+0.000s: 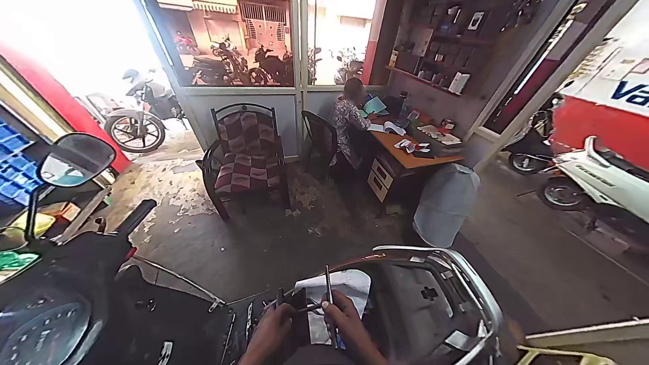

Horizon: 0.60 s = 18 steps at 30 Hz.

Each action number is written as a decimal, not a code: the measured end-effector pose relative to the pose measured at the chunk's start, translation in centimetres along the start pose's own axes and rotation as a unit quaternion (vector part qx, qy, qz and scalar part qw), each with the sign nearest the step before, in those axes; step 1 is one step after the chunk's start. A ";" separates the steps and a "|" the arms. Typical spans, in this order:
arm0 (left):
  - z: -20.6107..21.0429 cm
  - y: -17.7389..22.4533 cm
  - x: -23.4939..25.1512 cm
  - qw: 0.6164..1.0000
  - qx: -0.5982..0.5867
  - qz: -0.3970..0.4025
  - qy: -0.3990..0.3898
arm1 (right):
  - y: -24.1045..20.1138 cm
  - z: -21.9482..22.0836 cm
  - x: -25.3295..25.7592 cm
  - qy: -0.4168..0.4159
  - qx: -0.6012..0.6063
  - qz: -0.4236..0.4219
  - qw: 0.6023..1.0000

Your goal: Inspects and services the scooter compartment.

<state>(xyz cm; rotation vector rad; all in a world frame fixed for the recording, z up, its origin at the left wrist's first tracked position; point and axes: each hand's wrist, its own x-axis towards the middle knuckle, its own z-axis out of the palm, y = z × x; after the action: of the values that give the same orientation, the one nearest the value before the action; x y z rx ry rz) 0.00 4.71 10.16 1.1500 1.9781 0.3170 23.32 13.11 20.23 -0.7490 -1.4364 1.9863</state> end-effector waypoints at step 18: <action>0.2 -0.3 -0.1 1.000 -0.001 0.017 0.003 | 0.0 0.2 -0.4 -0.030 -0.053 -0.009 0.998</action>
<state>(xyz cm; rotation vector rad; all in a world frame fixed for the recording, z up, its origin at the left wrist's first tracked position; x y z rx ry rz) -0.03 4.47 9.94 1.1837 1.9651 0.3403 23.42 12.65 20.30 -0.7236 -1.5878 1.9460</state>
